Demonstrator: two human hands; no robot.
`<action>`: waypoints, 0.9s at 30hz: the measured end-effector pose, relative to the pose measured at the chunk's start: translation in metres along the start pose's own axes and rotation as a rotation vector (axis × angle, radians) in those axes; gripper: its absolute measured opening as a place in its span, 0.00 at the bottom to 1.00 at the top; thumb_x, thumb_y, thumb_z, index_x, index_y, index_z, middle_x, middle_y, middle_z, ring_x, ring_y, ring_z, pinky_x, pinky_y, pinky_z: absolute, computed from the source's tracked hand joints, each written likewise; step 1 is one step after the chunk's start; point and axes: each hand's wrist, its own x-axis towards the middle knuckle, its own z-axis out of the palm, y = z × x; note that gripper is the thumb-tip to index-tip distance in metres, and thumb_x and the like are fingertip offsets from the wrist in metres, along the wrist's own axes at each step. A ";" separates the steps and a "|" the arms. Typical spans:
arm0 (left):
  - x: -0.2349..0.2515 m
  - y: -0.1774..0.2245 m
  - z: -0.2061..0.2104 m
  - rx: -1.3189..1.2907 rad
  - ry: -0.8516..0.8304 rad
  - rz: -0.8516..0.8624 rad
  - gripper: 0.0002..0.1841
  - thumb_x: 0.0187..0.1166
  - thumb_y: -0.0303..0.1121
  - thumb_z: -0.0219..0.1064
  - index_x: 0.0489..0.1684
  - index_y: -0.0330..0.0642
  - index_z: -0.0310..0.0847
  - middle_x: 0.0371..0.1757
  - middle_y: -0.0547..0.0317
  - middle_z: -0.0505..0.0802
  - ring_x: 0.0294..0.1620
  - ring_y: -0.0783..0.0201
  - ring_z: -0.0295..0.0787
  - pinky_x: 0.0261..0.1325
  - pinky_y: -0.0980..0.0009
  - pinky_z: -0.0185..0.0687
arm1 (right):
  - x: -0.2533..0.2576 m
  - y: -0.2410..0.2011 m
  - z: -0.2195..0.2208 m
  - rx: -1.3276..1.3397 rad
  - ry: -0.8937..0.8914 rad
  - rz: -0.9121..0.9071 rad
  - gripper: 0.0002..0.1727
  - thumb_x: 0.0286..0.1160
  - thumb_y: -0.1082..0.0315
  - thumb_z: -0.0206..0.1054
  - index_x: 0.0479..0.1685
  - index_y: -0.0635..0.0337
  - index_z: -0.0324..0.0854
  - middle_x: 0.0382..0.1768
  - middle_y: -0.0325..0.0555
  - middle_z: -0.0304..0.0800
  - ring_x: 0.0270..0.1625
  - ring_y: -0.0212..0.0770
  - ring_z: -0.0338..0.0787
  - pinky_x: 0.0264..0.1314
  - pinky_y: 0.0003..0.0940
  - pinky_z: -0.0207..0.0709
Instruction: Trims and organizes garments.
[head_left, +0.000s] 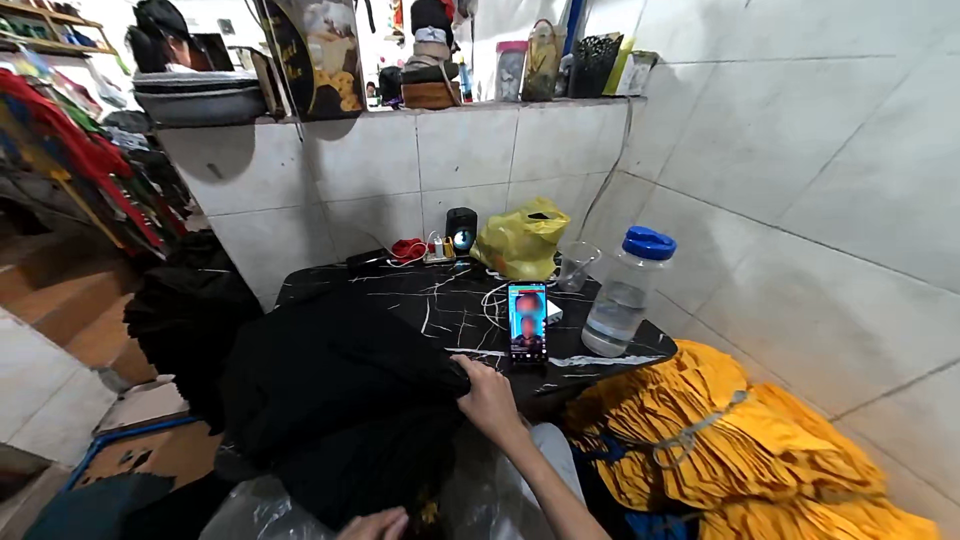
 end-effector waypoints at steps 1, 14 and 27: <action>0.012 0.001 -0.009 0.037 0.108 0.051 0.09 0.80 0.33 0.71 0.46 0.41 0.95 0.45 0.57 0.98 0.49 0.65 0.95 0.60 0.64 0.89 | 0.001 0.001 0.000 0.013 0.013 0.011 0.30 0.64 0.65 0.73 0.74 0.42 0.82 0.52 0.49 0.94 0.54 0.54 0.93 0.55 0.60 0.83; 0.159 -0.044 0.024 0.672 -0.016 0.001 0.33 0.82 0.66 0.52 0.90 0.87 0.56 0.97 0.44 0.48 0.94 0.25 0.32 0.82 0.18 0.25 | -0.041 -0.014 -0.007 -0.003 -0.003 0.257 0.25 0.70 0.53 0.72 0.64 0.56 0.83 0.54 0.51 0.92 0.49 0.53 0.94 0.50 0.54 0.85; 0.194 -0.073 0.001 0.418 -0.244 0.097 0.34 0.83 0.59 0.58 0.92 0.85 0.54 0.99 0.59 0.43 0.97 0.36 0.22 0.86 0.21 0.21 | -0.084 -0.007 0.037 0.259 0.241 0.103 0.37 0.68 0.30 0.69 0.56 0.57 0.86 0.48 0.45 0.92 0.42 0.40 0.93 0.41 0.43 0.88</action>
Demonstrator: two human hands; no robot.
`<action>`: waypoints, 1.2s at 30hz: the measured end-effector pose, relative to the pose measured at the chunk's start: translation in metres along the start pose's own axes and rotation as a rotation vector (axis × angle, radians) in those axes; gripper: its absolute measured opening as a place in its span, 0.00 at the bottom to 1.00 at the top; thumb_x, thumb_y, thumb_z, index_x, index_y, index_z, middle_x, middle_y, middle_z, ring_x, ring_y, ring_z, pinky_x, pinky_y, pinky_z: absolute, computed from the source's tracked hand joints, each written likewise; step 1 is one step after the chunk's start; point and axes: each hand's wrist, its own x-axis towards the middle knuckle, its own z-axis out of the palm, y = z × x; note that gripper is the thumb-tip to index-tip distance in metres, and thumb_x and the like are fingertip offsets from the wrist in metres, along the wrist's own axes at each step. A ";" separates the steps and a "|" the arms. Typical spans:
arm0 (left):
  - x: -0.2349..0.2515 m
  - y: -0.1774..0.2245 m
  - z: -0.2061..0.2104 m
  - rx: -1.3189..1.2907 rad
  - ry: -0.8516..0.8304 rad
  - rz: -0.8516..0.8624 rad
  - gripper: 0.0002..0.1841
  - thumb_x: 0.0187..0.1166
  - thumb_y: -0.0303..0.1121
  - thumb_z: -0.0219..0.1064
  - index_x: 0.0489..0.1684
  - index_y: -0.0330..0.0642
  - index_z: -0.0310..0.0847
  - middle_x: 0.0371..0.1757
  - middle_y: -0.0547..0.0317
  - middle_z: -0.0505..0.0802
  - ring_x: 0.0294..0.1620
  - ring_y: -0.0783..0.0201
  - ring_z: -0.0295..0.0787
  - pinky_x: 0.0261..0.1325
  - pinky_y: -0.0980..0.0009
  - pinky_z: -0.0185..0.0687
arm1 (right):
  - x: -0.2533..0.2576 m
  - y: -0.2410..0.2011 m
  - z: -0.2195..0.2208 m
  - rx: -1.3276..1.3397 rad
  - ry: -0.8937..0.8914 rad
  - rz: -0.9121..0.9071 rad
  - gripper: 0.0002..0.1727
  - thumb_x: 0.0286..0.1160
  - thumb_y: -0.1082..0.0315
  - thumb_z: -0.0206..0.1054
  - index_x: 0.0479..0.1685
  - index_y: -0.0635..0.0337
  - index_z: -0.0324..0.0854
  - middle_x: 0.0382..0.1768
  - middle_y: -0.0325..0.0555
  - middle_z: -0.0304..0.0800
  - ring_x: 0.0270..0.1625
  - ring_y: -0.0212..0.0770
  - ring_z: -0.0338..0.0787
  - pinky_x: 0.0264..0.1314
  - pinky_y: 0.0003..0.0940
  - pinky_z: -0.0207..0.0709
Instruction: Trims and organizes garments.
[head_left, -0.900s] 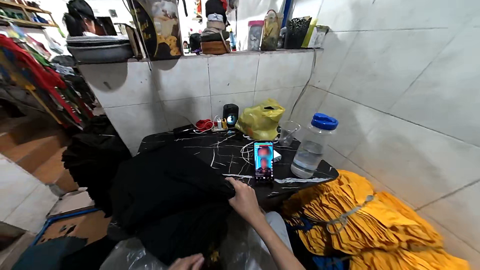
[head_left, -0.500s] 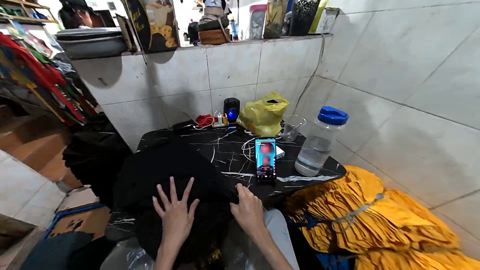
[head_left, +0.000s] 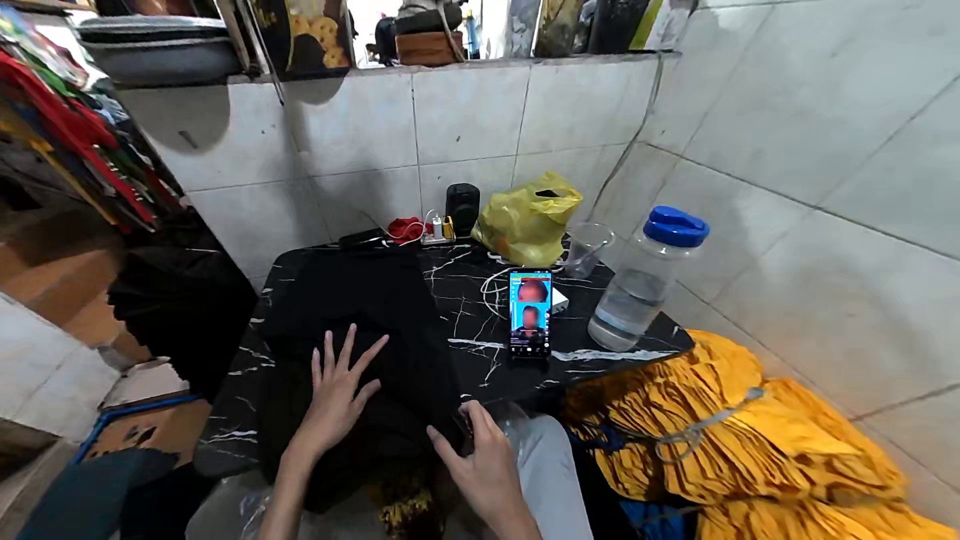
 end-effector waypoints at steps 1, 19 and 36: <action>-0.011 0.009 0.000 -0.015 0.023 -0.033 0.33 0.84 0.56 0.57 0.92 0.83 0.55 0.99 0.58 0.44 0.97 0.36 0.24 0.87 0.23 0.26 | -0.003 0.002 -0.001 -0.077 0.018 0.007 0.39 0.65 0.28 0.69 0.58 0.56 0.87 0.50 0.45 0.92 0.38 0.41 0.93 0.35 0.44 0.87; -0.117 0.081 0.035 -0.235 0.481 -0.024 0.12 0.76 0.54 0.72 0.48 0.65 0.94 0.66 0.66 0.91 0.78 0.59 0.78 0.82 0.49 0.63 | -0.012 0.043 -0.030 0.531 0.039 0.053 0.10 0.83 0.62 0.66 0.40 0.58 0.88 0.25 0.36 0.90 0.25 0.30 0.87 0.27 0.22 0.80; -0.046 0.101 0.024 -0.537 0.339 -0.174 0.11 0.71 0.43 0.76 0.41 0.47 0.92 0.36 0.68 0.95 0.39 0.71 0.92 0.48 0.67 0.90 | -0.019 0.043 -0.023 0.359 0.022 -0.040 0.16 0.78 0.58 0.73 0.55 0.57 0.89 0.50 0.38 0.95 0.51 0.28 0.94 0.53 0.26 0.90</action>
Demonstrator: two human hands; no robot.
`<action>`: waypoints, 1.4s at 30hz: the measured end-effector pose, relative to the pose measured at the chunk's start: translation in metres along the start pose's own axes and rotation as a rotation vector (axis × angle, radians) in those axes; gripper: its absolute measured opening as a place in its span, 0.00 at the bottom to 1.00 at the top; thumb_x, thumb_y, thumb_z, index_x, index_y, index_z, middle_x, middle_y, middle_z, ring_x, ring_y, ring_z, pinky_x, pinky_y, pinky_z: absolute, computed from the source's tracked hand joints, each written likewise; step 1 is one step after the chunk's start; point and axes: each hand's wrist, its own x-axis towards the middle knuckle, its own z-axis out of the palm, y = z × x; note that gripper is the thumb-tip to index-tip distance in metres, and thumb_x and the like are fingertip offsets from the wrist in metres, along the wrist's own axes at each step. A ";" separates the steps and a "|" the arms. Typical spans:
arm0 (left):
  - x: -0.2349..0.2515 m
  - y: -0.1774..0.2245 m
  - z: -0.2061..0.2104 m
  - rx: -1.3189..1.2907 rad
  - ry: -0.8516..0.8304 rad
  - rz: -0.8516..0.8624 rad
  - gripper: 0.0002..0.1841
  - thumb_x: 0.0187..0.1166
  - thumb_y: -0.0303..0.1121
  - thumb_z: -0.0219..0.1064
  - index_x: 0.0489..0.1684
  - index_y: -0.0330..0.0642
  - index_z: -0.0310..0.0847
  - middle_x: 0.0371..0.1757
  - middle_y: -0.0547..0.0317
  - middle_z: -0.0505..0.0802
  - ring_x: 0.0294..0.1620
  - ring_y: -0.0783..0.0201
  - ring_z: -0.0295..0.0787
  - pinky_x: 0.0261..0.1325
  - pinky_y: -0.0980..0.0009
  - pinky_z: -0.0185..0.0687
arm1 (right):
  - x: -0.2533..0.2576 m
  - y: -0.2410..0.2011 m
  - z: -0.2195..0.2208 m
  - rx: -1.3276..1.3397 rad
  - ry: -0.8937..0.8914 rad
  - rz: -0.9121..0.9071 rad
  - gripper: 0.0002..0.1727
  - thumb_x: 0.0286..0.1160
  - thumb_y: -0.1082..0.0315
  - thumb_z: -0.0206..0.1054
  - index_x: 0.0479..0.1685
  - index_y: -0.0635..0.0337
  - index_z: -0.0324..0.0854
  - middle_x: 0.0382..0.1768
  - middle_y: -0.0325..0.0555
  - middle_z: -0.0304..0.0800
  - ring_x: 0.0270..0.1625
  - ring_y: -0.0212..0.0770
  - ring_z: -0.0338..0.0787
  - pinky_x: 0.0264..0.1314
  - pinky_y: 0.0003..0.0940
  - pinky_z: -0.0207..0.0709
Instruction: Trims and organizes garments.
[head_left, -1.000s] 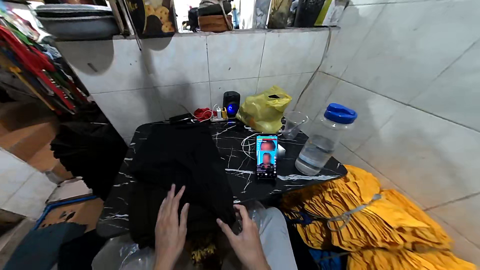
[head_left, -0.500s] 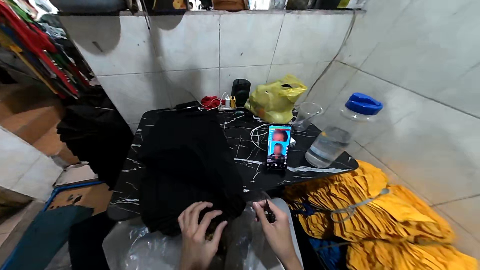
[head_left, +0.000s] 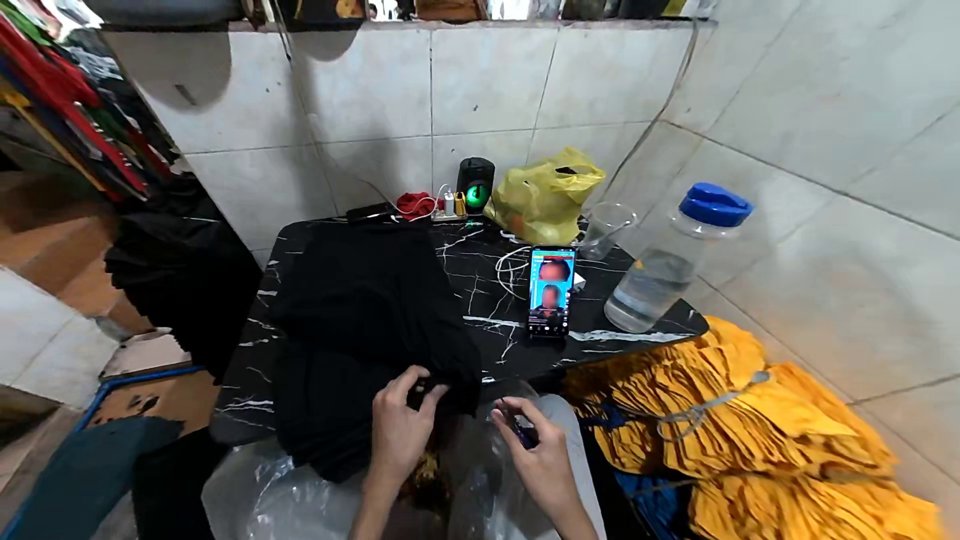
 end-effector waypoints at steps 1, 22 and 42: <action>0.009 -0.002 -0.003 -0.062 -0.035 -0.033 0.11 0.73 0.45 0.76 0.39 0.49 0.93 0.32 0.70 0.94 0.35 0.74 0.91 0.42 0.71 0.90 | 0.002 -0.004 0.005 0.029 -0.011 -0.002 0.18 0.77 0.56 0.73 0.58 0.58 0.88 0.52 0.39 0.95 0.53 0.29 0.94 0.54 0.27 0.90; -0.061 -0.003 -0.002 -0.233 0.206 0.297 0.02 0.74 0.26 0.75 0.37 0.39 0.92 0.51 0.53 0.97 0.53 0.59 0.97 0.59 0.66 0.95 | -0.015 -0.024 0.009 -0.359 0.096 -0.423 0.22 0.80 0.46 0.69 0.46 0.58 0.90 0.31 0.39 0.90 0.28 0.29 0.85 0.28 0.24 0.79; -0.077 -0.008 -0.006 -0.162 0.204 0.242 0.04 0.76 0.34 0.73 0.36 0.46 0.88 0.47 0.62 0.90 0.54 0.68 0.89 0.60 0.75 0.88 | -0.032 -0.048 0.039 -0.587 0.111 -0.373 0.21 0.88 0.53 0.57 0.45 0.58 0.92 0.27 0.40 0.90 0.25 0.37 0.90 0.22 0.33 0.82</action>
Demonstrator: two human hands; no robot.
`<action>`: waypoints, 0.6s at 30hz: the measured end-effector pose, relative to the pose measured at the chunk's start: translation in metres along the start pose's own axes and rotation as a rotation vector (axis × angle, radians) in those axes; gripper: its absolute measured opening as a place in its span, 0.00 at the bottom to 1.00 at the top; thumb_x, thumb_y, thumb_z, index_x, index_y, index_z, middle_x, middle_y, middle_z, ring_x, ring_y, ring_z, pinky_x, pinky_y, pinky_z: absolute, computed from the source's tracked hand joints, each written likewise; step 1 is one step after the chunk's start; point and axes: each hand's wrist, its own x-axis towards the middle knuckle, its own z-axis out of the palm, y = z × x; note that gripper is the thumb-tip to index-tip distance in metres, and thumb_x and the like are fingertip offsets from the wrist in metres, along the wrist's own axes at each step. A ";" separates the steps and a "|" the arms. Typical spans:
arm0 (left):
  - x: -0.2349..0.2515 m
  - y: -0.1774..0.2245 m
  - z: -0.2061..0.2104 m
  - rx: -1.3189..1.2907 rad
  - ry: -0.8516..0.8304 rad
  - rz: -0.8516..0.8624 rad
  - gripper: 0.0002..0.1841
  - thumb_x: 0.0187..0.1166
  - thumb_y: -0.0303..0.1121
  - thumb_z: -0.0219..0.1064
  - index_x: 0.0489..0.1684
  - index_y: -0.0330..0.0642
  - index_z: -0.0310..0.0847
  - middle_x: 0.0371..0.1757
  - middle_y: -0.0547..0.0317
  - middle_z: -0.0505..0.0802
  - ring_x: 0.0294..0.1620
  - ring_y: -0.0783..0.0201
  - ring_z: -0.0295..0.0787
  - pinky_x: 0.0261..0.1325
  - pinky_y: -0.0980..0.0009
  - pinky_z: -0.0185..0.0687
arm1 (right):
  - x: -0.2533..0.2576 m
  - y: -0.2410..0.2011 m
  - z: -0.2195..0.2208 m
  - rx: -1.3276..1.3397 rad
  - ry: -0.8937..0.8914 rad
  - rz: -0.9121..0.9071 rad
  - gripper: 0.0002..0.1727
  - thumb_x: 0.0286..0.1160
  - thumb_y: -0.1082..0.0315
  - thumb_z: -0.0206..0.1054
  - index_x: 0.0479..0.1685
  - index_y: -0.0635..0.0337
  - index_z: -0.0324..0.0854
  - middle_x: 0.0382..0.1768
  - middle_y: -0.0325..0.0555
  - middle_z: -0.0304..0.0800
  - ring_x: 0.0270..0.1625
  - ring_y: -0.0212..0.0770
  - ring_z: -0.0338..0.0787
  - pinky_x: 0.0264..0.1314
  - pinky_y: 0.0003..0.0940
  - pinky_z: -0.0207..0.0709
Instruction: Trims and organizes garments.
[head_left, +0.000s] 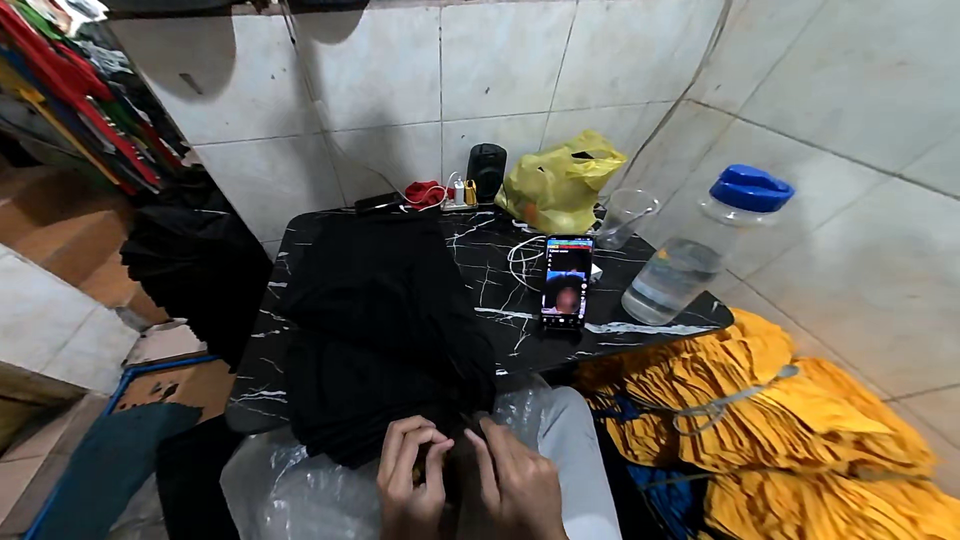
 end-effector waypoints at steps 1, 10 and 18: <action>0.000 -0.002 -0.004 -0.013 -0.036 -0.010 0.04 0.75 0.35 0.74 0.35 0.47 0.89 0.45 0.63 0.92 0.52 0.68 0.89 0.59 0.74 0.88 | 0.001 0.000 -0.003 0.020 0.018 0.027 0.21 0.88 0.53 0.58 0.46 0.59 0.92 0.29 0.40 0.91 0.26 0.36 0.90 0.23 0.32 0.83; 0.015 -0.008 -0.006 0.123 -0.127 0.056 0.15 0.69 0.45 0.82 0.47 0.48 0.91 0.51 0.61 0.92 0.53 0.71 0.89 0.52 0.78 0.87 | 0.003 0.021 -0.005 0.281 0.110 0.185 0.23 0.81 0.48 0.67 0.48 0.61 0.88 0.21 0.33 0.82 0.18 0.24 0.74 0.20 0.22 0.71; 0.012 -0.012 0.010 0.057 -0.067 0.193 0.04 0.80 0.30 0.69 0.40 0.48 0.91 0.50 0.62 0.93 0.55 0.67 0.90 0.62 0.73 0.88 | -0.002 0.026 -0.007 0.234 0.106 0.124 0.22 0.79 0.47 0.69 0.46 0.60 0.90 0.25 0.35 0.88 0.21 0.24 0.80 0.22 0.23 0.75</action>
